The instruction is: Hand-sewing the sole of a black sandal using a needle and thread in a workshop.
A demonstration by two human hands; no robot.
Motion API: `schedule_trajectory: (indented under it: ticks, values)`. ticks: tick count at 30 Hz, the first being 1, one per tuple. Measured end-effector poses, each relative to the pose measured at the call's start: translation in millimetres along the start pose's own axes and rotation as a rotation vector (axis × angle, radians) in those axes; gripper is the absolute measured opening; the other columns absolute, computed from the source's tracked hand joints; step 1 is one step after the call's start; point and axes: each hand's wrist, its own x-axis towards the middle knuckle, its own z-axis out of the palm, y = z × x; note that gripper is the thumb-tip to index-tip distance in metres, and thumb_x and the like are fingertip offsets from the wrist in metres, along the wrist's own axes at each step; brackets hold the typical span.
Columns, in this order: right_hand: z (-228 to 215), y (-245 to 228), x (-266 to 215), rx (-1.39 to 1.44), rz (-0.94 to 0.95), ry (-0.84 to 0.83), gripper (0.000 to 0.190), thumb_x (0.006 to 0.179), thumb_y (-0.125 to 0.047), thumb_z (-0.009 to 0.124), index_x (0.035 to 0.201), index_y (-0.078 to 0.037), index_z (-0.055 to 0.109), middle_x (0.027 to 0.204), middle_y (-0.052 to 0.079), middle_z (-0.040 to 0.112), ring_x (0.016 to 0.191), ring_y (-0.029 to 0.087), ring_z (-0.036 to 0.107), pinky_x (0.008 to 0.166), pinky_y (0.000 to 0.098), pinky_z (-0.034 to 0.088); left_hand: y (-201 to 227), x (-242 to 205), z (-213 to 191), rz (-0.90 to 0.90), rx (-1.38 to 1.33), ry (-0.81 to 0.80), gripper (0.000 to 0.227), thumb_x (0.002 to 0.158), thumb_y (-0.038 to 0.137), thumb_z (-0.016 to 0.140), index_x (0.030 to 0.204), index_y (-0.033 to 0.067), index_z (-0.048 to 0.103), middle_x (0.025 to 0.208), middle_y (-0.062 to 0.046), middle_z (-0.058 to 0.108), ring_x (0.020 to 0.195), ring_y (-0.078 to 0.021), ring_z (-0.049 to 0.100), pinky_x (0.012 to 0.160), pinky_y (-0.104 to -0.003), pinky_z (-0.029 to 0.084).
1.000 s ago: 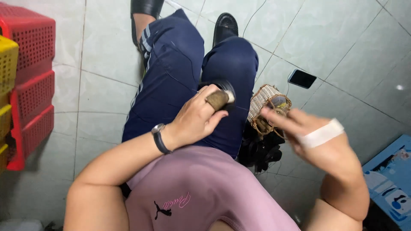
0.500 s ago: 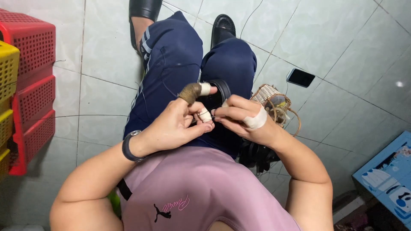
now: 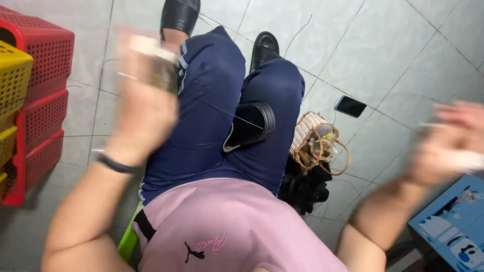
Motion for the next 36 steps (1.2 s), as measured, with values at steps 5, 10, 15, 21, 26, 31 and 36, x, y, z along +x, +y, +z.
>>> schedule_trajectory:
  ticks: [5, 10, 15, 21, 26, 31, 36]
  values:
    - [95, -80, -35, 0.563, 0.298, -0.553, 0.042, 0.08, -0.01, 0.073, 0.119, -0.006, 0.058, 0.098, 0.014, 0.064, 0.064, 0.022, 0.067, 0.058, 0.0279, 0.056, -3, -30, 74, 0.666, 0.634, -0.22, 0.048, 0.075, 0.029, 0.075, 0.105, -0.0041, 0.057, 0.143, -0.025, 0.037, 0.136, -0.0481, 0.026, 0.11, -0.061, 0.025]
    - [112, -70, -46, 0.402, 0.048, -0.522, 0.022, 0.082, -0.008, 0.068, 0.103, -0.004, 0.073, 0.066, 0.008, 0.066, 0.05, 0.029, 0.058, 0.048, 0.0371, 0.048, 32, -7, 52, 0.507, -0.154, -0.469, 0.024, 0.091, 0.026, 0.061, 0.078, 0.0058, 0.065, 0.12, -0.014, 0.058, 0.127, -0.0435, 0.045, 0.104, -0.052, 0.033]
    - [133, -53, -47, 0.447, -0.069, -0.649, 0.02, 0.085, -0.018, 0.058, 0.067, -0.013, 0.063, 0.055, -0.001, 0.051, 0.044, 0.027, 0.049, 0.039, 0.0378, 0.042, 43, 24, 70, 0.198, -0.83, -0.785, 0.019, 0.096, 0.024, 0.057, 0.092, 0.0109, 0.07, 0.088, -0.001, 0.068, 0.088, -0.0142, 0.065, 0.083, -0.03, 0.051]
    - [141, -92, -4, 0.529, -0.01, -0.562, 0.017, 0.089, -0.004, 0.061, 0.102, -0.001, 0.071, 0.06, 0.013, 0.06, 0.046, 0.032, 0.056, 0.045, 0.0365, 0.047, 2, 56, 67, -0.07, -0.773, -0.467, 0.03, 0.099, 0.021, 0.054, 0.081, 0.0017, 0.068, 0.039, 0.0, 0.041, 0.036, -0.0033, 0.036, 0.039, -0.015, 0.032]
    - [114, -95, 12, 0.583, 0.01, -0.613, 0.021, 0.084, -0.007, 0.068, 0.102, 0.001, 0.067, 0.068, 0.01, 0.062, 0.05, 0.029, 0.056, 0.048, 0.0371, 0.048, 23, 9, 76, 0.12, -0.402, -0.767, 0.025, 0.08, 0.021, 0.073, 0.086, 0.0009, 0.06, 0.057, -0.014, 0.057, 0.051, -0.0225, 0.053, 0.048, -0.035, 0.042]
    - [82, -80, -3, 0.25, -0.294, -0.676, 0.025, 0.086, -0.018, 0.063, 0.11, -0.012, 0.069, 0.098, 0.019, 0.063, 0.064, 0.034, 0.06, 0.056, 0.0421, 0.049, -57, 9, -5, 0.063, 0.294, -0.596, 0.037, 0.092, 0.034, 0.074, 0.081, 0.0006, 0.061, 0.072, -0.02, 0.058, 0.074, -0.0309, 0.051, 0.062, -0.041, 0.042]
    - [82, -78, -3, -0.076, -0.369, -0.971, 0.056, 0.091, 0.0, 0.054, 0.141, -0.02, 0.041, 0.073, 0.007, 0.035, 0.057, 0.024, 0.034, 0.043, 0.0353, 0.029, -87, -2, -40, 0.047, 1.178, 0.117, 0.037, 0.086, 0.013, 0.067, 0.11, -0.0149, 0.074, 0.143, -0.034, 0.047, 0.132, -0.0447, 0.038, 0.107, -0.055, 0.024]
